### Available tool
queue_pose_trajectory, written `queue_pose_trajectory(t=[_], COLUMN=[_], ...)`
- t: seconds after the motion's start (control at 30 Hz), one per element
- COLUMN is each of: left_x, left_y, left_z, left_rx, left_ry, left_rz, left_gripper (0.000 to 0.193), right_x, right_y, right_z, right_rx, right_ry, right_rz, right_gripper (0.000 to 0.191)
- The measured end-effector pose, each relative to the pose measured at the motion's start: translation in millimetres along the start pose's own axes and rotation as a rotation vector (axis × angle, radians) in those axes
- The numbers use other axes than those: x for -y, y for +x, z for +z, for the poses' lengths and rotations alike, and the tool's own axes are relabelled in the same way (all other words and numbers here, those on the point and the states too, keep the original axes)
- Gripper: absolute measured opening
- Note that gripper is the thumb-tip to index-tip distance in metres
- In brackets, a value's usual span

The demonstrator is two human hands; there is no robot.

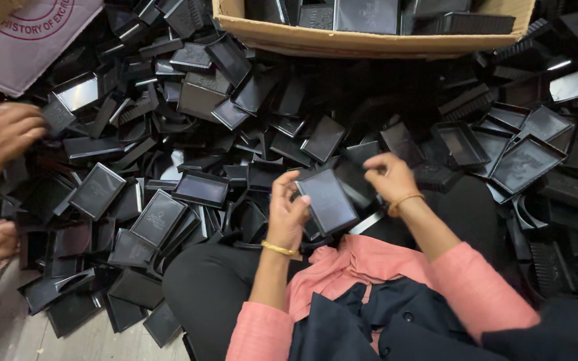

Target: The person sits on the floor and repeatedly picks up two black plastic components from a large pile. They align and snap the parts together by hand, then place the assembled unit into a cardboard box. A coworker performs the same task nearby.

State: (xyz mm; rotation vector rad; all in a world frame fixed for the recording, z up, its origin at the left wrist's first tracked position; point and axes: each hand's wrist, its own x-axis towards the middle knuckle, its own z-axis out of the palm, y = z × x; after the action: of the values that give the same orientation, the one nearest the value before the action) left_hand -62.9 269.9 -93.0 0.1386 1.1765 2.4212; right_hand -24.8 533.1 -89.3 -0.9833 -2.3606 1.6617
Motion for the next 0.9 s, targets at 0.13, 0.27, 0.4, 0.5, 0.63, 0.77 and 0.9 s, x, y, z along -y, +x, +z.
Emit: queue_pose_trajectory(t=[0.13,0.27,0.4,0.5,0.63,0.77,0.9], left_x=[28,46,43,35,34,40,34], left_y=[11,16,20,21,17,15,21], left_z=[-15,-21,-14,-10,-5,-3,-11], left_rx=[-0.105,-0.194,-0.232,-0.26,-0.234,-0.176,-0.374], left_ry=[0.505,0.253,0.003,0.015,-0.152,-0.087,-0.074], left_rz=[0.2,0.062,-0.075,0.028,-0.051,-0.093,-0.115], left_gripper=[0.054,0.044,0.057,0.066,0.068,0.068,0.072], right_x=[7,9,18,27,38,48,56], right_y=[-46,-89,-97,-99,-109,-111,-113], right_z=[34,74,87,83,79,76,65], right_rx=[0.532,0.695,0.493,0.344,0.329,0.248,0.21], right_ry=[0.761,0.804,0.568,0.36,0.313,0.33,0.227], right_rz=[0.297,0.288,-0.099,-0.287,-0.28,-0.365,-0.301], right_gripper=[0.025,0.026,0.04,0.059,0.077,0.069,0.068])
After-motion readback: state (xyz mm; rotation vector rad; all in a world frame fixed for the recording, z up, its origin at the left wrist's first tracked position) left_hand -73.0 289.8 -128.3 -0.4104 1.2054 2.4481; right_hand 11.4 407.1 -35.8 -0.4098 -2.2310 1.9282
